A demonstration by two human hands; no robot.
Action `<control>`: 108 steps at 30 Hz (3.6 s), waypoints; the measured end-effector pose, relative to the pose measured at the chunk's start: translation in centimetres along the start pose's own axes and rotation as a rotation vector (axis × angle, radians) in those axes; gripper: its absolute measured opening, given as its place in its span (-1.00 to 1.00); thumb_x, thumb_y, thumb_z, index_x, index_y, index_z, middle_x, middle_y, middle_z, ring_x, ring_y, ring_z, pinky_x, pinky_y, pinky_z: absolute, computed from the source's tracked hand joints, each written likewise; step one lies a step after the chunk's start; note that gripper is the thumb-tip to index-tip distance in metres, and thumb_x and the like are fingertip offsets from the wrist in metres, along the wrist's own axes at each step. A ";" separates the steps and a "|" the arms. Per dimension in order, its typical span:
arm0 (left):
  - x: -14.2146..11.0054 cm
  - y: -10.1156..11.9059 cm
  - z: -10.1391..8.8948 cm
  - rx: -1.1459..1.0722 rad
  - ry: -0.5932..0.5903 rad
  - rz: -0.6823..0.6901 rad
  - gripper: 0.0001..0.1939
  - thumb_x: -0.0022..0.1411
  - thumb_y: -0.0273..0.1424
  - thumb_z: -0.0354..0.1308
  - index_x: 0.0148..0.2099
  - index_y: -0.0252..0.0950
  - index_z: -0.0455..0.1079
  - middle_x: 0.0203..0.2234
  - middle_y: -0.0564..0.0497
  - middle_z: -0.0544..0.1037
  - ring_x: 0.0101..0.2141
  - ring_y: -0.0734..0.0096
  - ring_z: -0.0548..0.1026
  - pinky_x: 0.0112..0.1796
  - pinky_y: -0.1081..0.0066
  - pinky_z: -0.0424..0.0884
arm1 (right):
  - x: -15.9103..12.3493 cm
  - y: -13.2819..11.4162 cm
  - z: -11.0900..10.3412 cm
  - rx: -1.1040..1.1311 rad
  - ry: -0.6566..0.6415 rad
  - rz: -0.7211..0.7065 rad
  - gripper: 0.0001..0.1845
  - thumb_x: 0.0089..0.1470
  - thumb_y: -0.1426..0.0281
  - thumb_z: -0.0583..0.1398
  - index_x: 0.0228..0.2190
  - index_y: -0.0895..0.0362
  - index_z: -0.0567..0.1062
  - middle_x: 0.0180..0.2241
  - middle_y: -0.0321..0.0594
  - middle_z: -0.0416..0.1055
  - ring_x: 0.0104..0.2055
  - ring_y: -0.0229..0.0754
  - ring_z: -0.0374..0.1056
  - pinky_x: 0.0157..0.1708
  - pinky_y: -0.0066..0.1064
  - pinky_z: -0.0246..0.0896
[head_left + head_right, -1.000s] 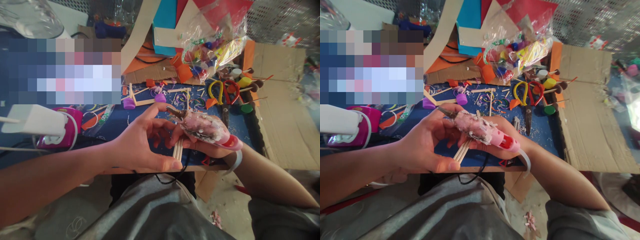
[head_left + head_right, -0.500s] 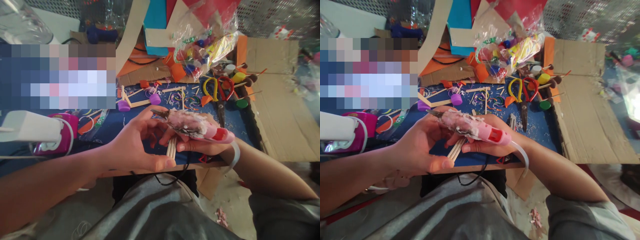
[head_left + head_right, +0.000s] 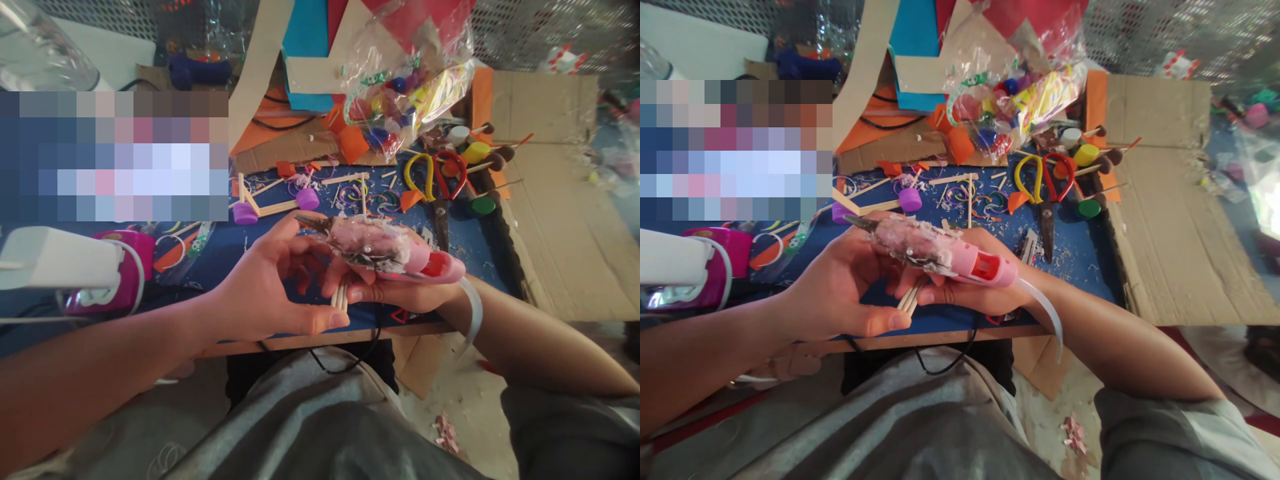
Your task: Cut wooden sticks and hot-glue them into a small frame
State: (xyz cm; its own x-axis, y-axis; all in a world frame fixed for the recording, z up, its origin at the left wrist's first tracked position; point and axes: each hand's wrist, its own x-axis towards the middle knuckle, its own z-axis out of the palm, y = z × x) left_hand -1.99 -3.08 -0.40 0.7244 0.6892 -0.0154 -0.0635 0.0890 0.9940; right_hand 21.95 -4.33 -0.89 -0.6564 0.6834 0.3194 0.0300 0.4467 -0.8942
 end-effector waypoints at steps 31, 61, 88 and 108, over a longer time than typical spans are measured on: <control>-0.4 -1.4 0.0 0.065 0.046 0.045 -0.33 0.00 -0.25 0.72 0.05 -0.23 0.44 -0.27 0.04 0.68 -0.19 0.25 0.70 -0.18 0.33 0.65 | -0.3 -0.3 0.3 0.053 -0.002 0.022 -0.92 0.32 0.34 0.46 -0.22 0.05 0.69 -0.15 -0.25 0.78 -0.04 -0.17 0.69 0.11 -0.34 0.53; -0.7 -1.3 -0.3 -0.078 0.026 0.049 -0.03 -0.09 -0.44 0.72 0.29 -0.03 0.34 -0.15 0.05 0.64 -0.16 0.34 0.60 -0.24 0.39 0.48 | -1.0 1.5 -1.2 -0.027 0.031 0.044 -0.66 0.37 0.20 0.39 -0.35 0.04 0.41 -0.06 -0.16 0.78 0.07 -0.06 0.69 0.16 -0.15 0.56; -0.5 -1.6 0.1 -0.176 -0.062 0.075 -0.07 -0.11 -0.43 0.74 0.22 -0.03 0.33 -0.21 0.11 0.57 -0.19 0.39 0.59 -0.24 0.42 0.43 | -0.2 0.9 -1.8 -0.093 -0.049 -0.034 -0.92 0.34 0.34 0.43 -0.19 0.06 0.66 -0.16 -0.24 0.78 -0.05 -0.14 0.74 0.08 -0.34 0.62; -0.2 -1.3 -0.1 -0.082 -0.017 -0.023 -0.21 0.11 -0.24 0.66 0.23 -0.17 0.27 -0.12 -0.02 0.57 -0.09 0.28 0.58 -0.20 0.34 0.47 | -0.5 1.3 -1.2 0.015 -0.001 0.116 -0.65 0.35 0.26 0.41 -0.40 0.01 0.42 -0.13 -0.25 0.78 -0.03 -0.08 0.72 0.13 -0.19 0.60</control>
State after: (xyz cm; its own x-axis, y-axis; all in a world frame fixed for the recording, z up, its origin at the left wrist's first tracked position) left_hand -2.13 -3.27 -1.70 0.7376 0.6743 -0.0357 -0.1020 0.1636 0.9812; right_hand 23.19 -3.42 -1.86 -0.6497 0.7297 0.2134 0.0941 0.3557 -0.9298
